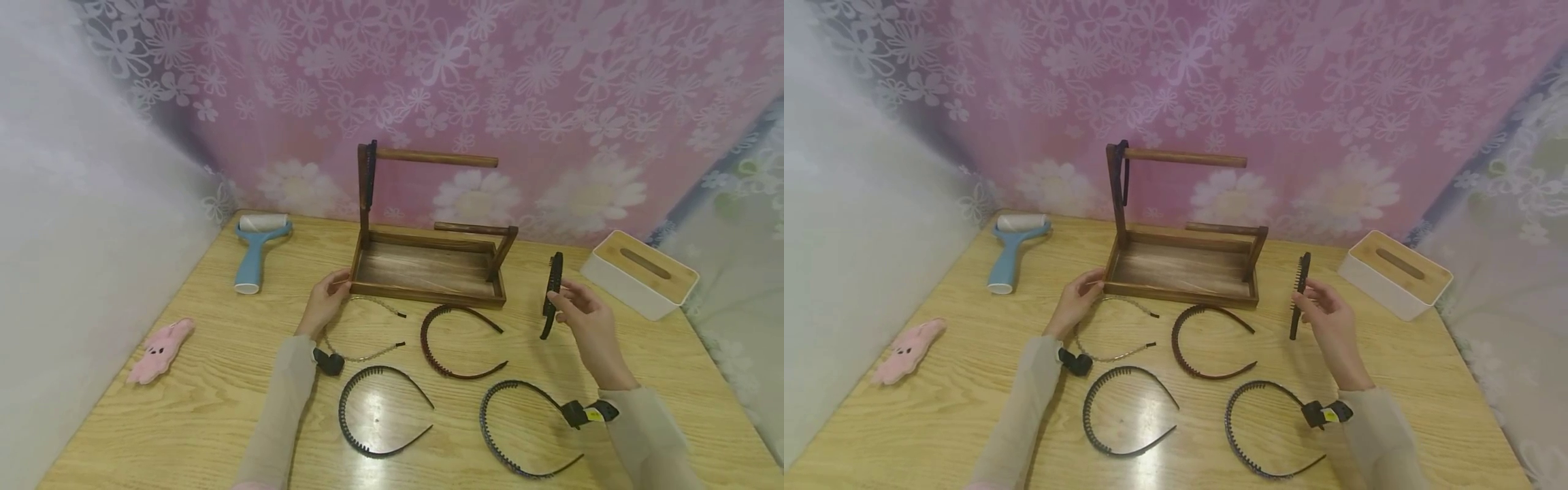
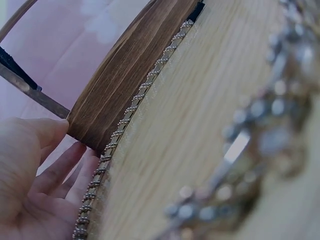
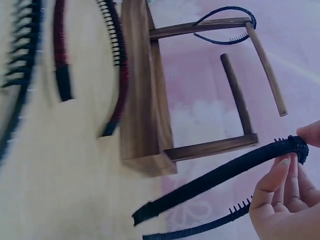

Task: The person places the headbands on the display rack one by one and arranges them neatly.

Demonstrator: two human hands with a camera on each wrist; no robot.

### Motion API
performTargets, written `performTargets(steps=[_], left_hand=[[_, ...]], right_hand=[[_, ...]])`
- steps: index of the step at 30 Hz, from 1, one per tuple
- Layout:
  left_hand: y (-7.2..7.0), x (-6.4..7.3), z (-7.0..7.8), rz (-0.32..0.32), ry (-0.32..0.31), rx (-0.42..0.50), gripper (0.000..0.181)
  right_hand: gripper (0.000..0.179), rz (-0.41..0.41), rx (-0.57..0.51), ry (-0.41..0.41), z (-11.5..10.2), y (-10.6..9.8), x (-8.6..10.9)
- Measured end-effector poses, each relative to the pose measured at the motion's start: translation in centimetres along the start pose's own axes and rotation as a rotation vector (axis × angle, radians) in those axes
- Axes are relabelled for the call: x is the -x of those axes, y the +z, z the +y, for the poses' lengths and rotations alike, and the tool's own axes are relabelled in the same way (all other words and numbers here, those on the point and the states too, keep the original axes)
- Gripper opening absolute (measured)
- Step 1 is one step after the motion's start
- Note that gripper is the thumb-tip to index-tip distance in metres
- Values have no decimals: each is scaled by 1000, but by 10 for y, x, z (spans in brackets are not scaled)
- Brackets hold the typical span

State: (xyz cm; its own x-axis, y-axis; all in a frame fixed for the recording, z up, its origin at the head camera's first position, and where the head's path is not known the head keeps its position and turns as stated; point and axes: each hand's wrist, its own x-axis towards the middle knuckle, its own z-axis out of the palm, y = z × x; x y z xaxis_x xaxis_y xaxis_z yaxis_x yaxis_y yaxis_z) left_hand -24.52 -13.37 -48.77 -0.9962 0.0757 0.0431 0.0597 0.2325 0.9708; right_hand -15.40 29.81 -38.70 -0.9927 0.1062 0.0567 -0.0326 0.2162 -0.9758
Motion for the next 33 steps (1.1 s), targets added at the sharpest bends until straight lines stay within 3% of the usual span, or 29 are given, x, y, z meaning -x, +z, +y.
performTargets(steps=[9,14,23,29,33], left_hand=[[0,1,-3,0,-7,-34,39],[1,-1,-5,7,-9,-6,39],[1,-2,-6,20,5,76,41],[0,-2,-7,34,11,67,39],[0,0,-8,39,51,71,39]], right_hand=[[22,48,-324,-91,-34,19,-33],[24,50,-427,-163,-61,21,-50],[29,56,-454,-197,-104,32,-84],[25,57,-483,-230,-116,49,-104],[27,45,-472,-244,-123,59,-113]])
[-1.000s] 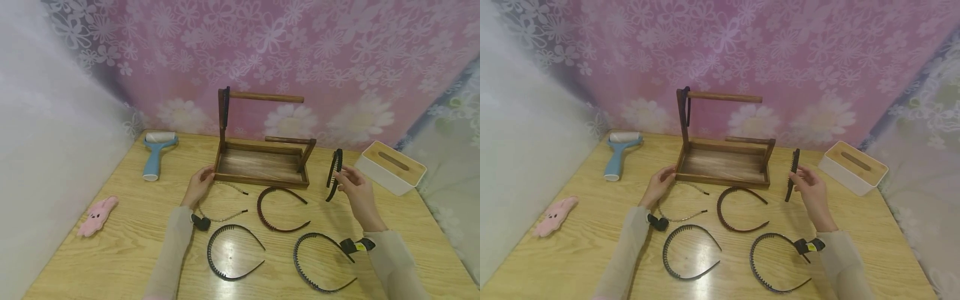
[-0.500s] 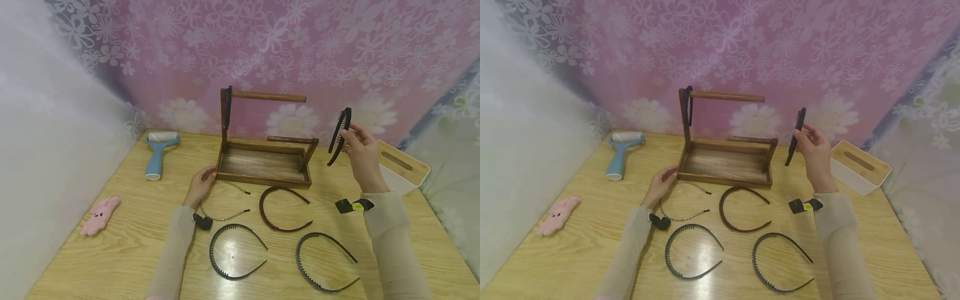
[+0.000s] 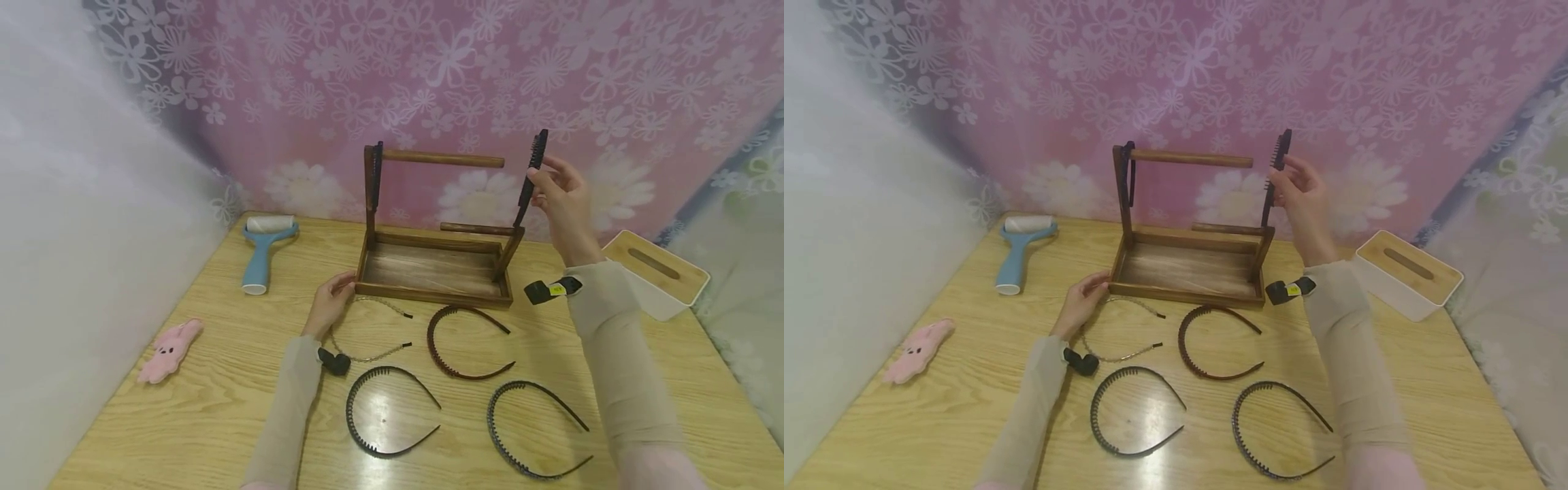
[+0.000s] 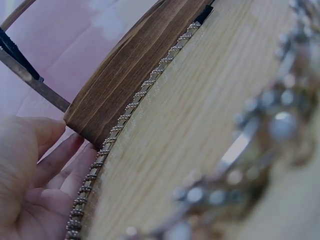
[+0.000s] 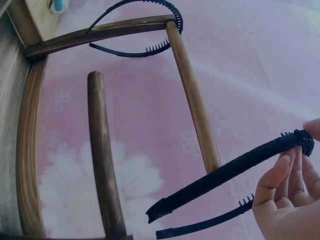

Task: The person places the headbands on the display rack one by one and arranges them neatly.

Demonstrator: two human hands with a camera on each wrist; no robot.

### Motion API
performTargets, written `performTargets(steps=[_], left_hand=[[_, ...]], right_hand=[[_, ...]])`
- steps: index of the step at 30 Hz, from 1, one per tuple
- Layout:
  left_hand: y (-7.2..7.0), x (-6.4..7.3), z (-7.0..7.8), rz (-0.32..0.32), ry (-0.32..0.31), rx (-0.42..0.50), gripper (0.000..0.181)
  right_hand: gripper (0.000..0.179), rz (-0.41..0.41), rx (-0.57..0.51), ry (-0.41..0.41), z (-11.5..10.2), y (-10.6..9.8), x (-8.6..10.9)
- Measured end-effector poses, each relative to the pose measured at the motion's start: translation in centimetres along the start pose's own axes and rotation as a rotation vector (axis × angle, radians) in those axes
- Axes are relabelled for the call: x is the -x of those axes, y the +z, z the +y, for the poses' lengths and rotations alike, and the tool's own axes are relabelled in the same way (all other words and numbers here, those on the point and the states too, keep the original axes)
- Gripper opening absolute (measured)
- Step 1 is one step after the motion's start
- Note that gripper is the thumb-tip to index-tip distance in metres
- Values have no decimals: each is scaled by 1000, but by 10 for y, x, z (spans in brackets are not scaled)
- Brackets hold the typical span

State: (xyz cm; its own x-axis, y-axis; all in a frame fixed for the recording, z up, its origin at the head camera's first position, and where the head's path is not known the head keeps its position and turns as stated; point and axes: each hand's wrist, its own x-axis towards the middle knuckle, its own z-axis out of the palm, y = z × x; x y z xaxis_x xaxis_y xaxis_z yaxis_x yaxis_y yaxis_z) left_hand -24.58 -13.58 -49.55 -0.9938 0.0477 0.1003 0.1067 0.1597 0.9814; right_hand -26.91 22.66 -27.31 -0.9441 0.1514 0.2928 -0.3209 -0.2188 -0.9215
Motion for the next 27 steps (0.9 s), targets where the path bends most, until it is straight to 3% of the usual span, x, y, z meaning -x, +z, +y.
performTargets(steps=[4,13,27], left_hand=[[0,0,0,3,28,-23,39],[1,-6,2,-34,-79,-9,40],[2,-6,0,-44,-26,-6,40]], right_hand=[[29,-7,26,16,1,10,-10],[40,-78,68,168,20,40,-23],[46,-244,184,316,50,104,-24]])
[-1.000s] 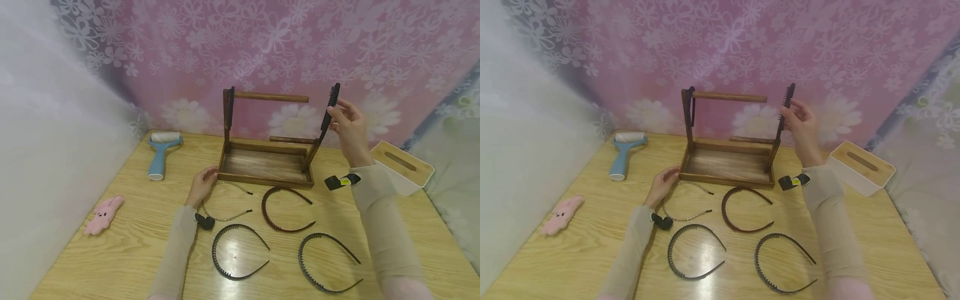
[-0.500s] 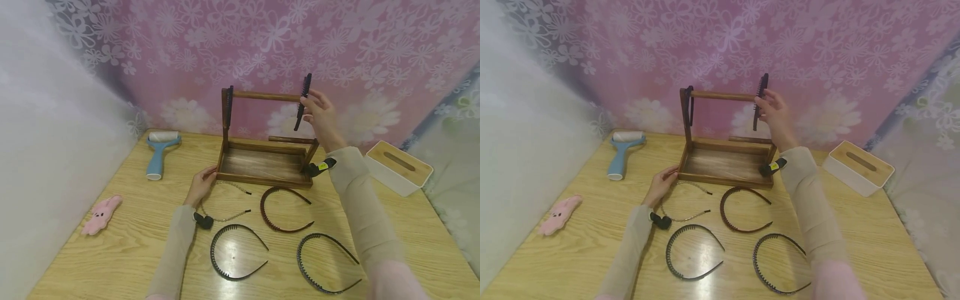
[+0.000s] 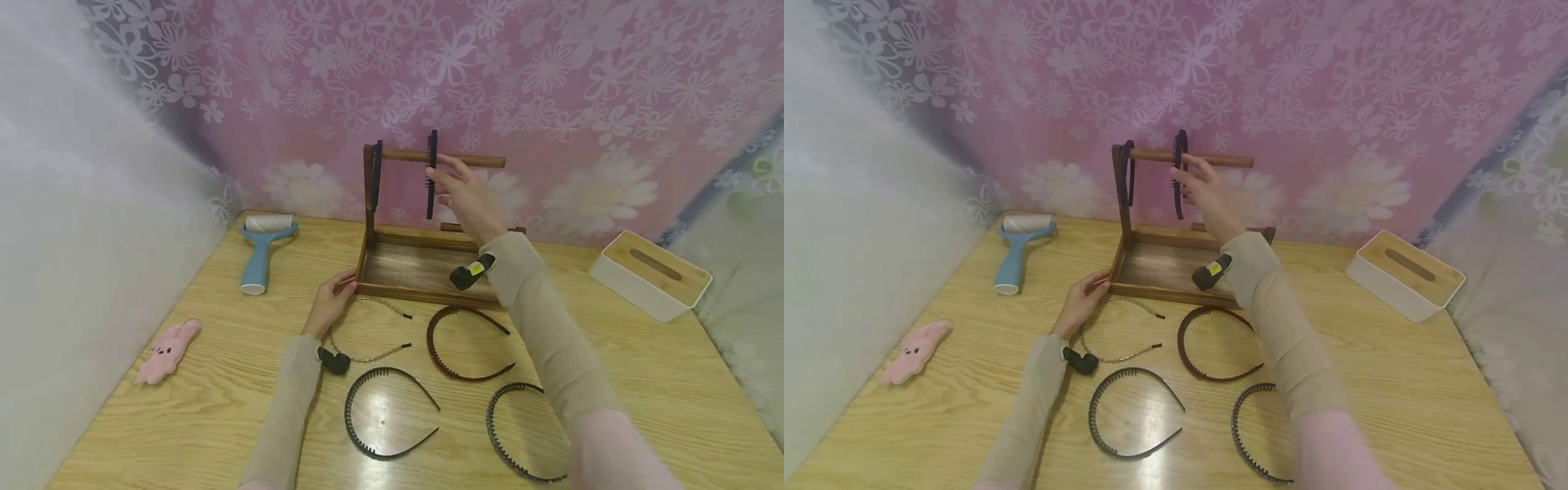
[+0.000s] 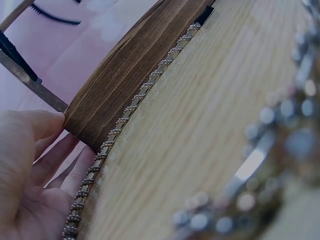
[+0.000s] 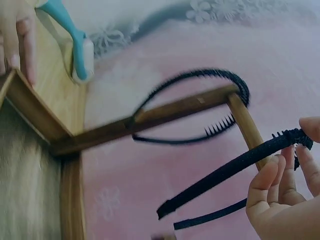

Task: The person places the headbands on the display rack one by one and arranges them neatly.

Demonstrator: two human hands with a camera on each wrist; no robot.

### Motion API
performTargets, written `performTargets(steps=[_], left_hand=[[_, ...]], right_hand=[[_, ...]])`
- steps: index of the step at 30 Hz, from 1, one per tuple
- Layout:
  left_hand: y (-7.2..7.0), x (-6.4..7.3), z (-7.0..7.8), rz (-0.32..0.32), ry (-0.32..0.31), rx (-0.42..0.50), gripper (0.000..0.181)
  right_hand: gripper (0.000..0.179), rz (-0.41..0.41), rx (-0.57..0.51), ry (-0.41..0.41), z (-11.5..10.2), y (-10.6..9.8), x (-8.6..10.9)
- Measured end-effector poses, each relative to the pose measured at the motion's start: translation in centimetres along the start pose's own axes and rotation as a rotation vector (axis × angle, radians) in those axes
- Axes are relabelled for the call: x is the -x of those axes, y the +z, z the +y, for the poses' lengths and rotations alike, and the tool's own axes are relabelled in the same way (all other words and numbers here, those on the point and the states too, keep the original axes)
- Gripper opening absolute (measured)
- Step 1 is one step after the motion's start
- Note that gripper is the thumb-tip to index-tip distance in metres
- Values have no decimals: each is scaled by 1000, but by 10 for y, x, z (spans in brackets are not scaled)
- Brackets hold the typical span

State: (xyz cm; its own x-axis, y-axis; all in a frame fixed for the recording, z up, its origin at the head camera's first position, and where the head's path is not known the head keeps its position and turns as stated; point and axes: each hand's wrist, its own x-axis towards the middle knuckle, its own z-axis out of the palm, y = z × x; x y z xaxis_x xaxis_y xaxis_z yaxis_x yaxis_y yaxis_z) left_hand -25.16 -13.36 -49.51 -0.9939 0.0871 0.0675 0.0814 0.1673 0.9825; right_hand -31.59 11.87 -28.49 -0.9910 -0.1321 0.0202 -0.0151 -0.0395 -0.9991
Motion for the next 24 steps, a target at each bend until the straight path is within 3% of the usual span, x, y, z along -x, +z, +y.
performTargets(steps=[11,24], left_hand=[[1,1,1,16,-11,7,40],[0,0,0,3,-28,0,40]], right_hand=[[47,-26,76,54,7,42,-15],[48,-29,23,67,18,59,-21]])
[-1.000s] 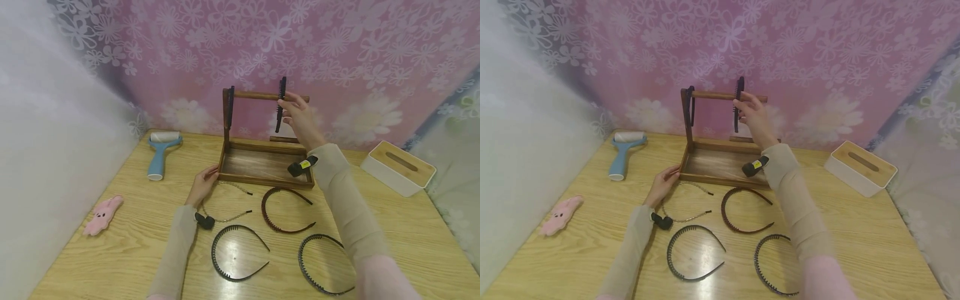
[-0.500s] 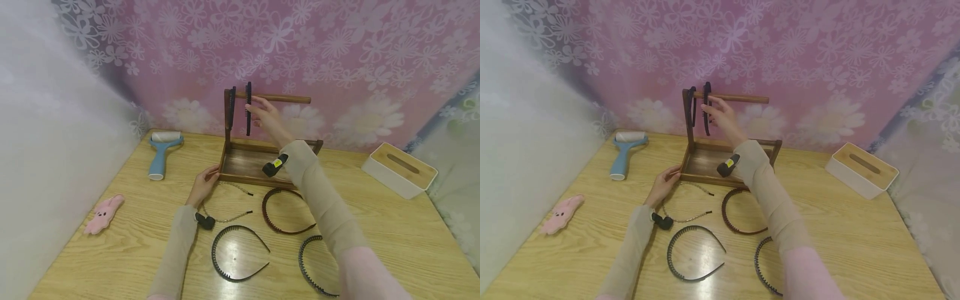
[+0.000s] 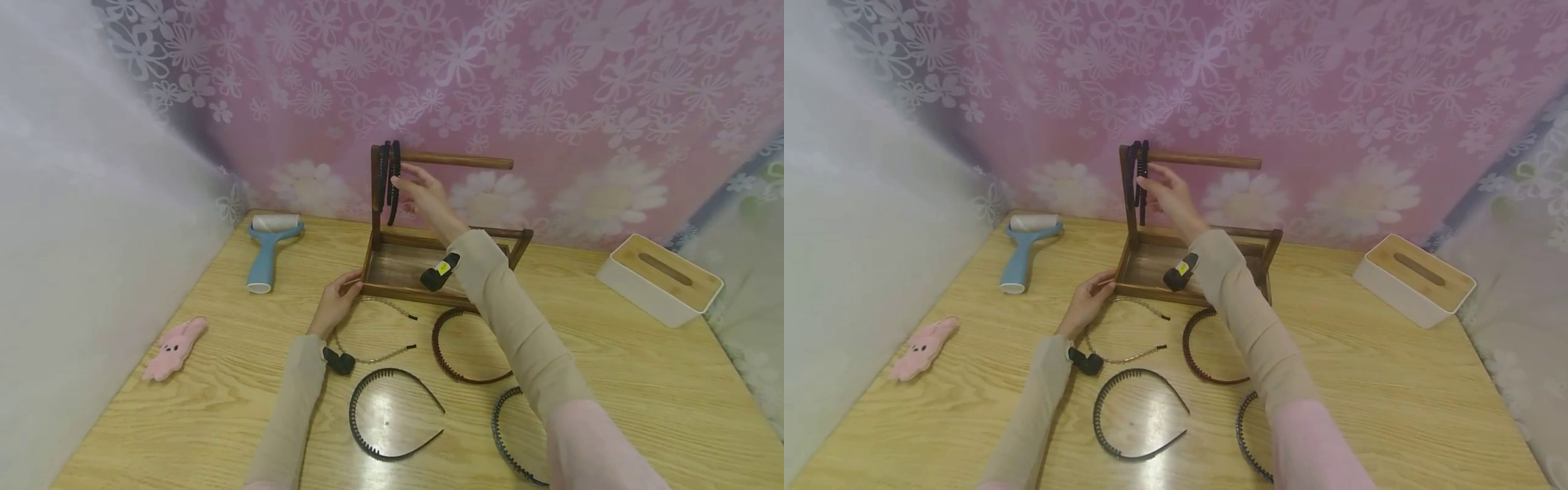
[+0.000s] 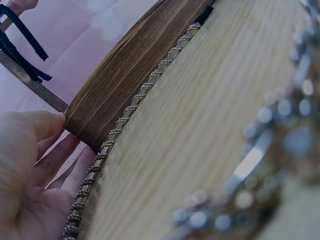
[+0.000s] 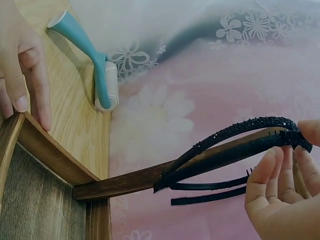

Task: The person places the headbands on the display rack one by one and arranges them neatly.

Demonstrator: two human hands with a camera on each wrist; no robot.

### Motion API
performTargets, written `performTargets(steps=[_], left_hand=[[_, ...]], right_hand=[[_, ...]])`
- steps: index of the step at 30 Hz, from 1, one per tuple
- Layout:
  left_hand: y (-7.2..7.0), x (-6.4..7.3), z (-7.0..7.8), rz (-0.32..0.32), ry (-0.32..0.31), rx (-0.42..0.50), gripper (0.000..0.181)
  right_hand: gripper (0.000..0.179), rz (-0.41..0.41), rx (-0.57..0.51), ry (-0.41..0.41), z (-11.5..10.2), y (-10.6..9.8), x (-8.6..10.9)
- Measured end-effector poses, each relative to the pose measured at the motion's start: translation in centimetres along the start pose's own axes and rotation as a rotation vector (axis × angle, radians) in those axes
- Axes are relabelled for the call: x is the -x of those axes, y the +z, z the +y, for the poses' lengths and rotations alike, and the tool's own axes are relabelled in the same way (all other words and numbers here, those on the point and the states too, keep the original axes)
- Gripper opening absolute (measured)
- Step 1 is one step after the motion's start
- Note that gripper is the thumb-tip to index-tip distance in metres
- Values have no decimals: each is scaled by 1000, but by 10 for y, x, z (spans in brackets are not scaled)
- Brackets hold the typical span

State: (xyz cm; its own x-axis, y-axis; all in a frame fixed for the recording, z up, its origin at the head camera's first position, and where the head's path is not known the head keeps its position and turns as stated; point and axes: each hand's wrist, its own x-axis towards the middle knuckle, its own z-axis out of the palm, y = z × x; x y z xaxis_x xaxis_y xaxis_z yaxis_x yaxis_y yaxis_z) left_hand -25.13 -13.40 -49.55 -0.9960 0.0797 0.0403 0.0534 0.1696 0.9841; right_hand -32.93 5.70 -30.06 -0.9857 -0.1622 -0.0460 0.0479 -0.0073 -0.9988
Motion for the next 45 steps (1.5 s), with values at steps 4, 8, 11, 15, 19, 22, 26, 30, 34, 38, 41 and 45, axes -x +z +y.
performTargets(steps=[4,8,11,15,19,22,26,30,34,38,41,45], left_hand=[[-1,-1,-1,-5,14,5,41],[-3,-1,-1,0,20,-5,41],[-3,-2,-1,-1,16,-18,41],[-3,-1,-1,-6,11,-20,41],[-3,0,0,-4,9,-22,40],[-4,-1,0,2,9,-18,40],[-5,-2,-1,1,3,-7,40],[-5,-1,0,-1,-4,-10,39],[-5,0,1,3,-7,-16,40],[-8,1,0,-7,-7,-14,41],[-11,3,0,-5,-6,-19,41],[-13,5,0,5,-15,-27,41]], right_hand=[[50,-6,12,-1,1,-1,1],[49,-7,12,-5,2,-2,0],[48,-8,17,-8,3,-2,0],[49,-11,40,-8,5,-1,2],[50,-19,39,-8,8,-1,5],[49,-23,27,-3,10,-2,7],[49,-37,10,4,18,-8,10],[47,-54,8,14,28,-15,15],[46,-71,13,56,41,-24,24],[46,-99,36,80,58,-33,38],[46,-116,84,74,71,-37,50],[44,-137,167,56,85,-41,63]])
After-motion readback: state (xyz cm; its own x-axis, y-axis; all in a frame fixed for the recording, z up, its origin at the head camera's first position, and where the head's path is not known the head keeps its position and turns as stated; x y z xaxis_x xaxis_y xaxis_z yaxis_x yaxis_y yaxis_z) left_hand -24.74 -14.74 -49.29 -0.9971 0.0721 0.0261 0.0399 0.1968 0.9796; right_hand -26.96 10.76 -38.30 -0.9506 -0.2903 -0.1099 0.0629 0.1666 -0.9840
